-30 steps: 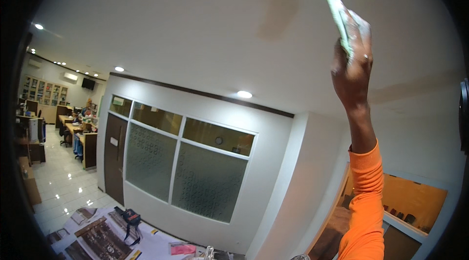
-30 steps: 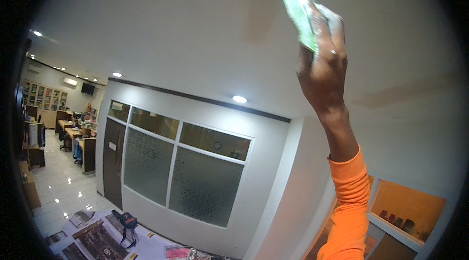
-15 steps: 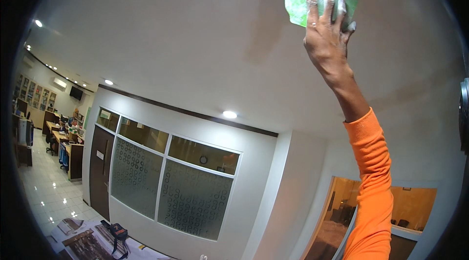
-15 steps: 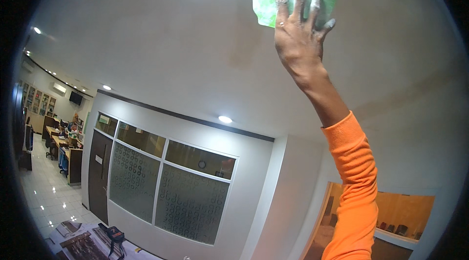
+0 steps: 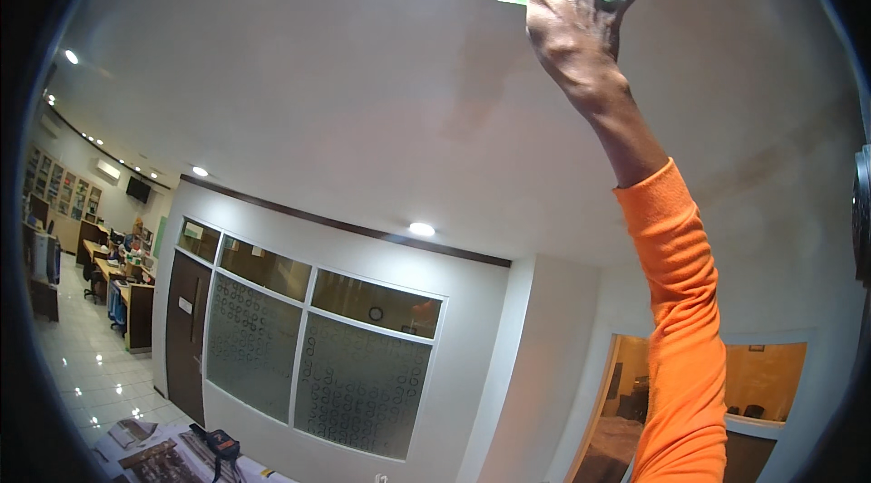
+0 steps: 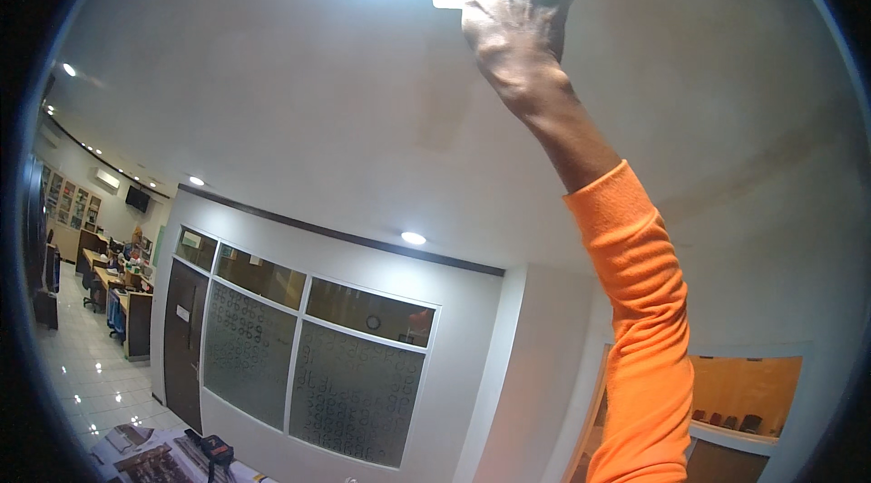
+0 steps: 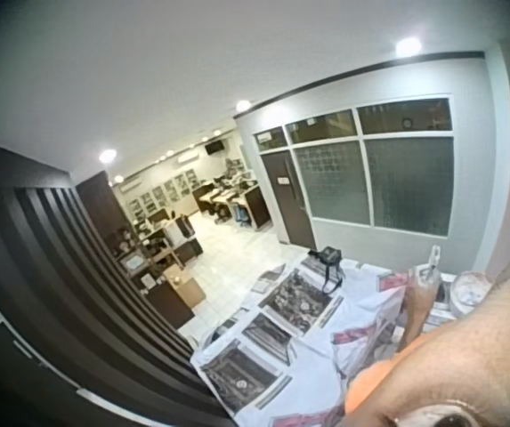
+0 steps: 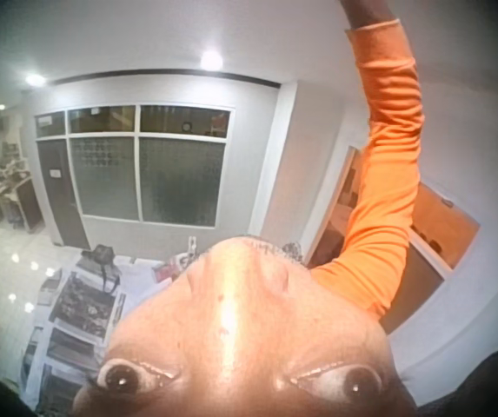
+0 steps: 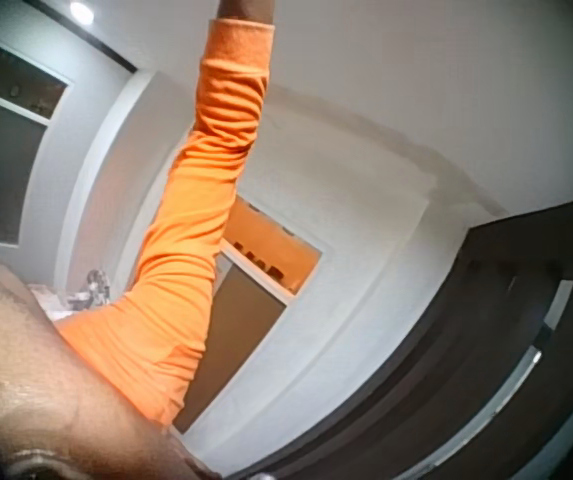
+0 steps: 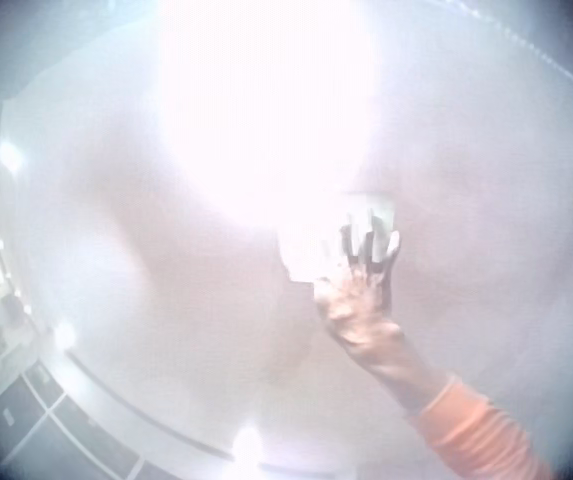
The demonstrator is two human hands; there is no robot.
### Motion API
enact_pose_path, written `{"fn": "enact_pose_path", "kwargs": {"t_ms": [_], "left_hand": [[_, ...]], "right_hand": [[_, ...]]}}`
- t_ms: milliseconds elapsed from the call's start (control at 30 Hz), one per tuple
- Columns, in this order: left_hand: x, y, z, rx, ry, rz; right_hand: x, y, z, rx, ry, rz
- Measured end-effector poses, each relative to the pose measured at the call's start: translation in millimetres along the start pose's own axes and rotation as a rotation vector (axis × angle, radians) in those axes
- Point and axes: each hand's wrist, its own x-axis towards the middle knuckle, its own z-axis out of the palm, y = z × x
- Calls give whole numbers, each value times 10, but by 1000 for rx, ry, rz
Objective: The person applies white plaster to the ceiling using a green trowel and a metal hawk. They repeatedly scoop plaster from the hawk onto the trowel and smooth it onto the ceiling surface in a continuous motion.
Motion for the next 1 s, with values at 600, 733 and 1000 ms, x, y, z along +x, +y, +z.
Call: {"fn": "enact_pose_path", "kwargs": {"t_ms": [600, 733, 1000], "left_hand": [[83, -238, 200, -56, 24, 151], [62, -269, 169, -47, 48, 134], [-18, -192, 182, -60, 50, 122]], "right_hand": [[367, 919, -551, -365, 452, -76], [802, 1525, 146, -856, 1062, -212], [469, 900, -463, -75, 540, -253]]}}
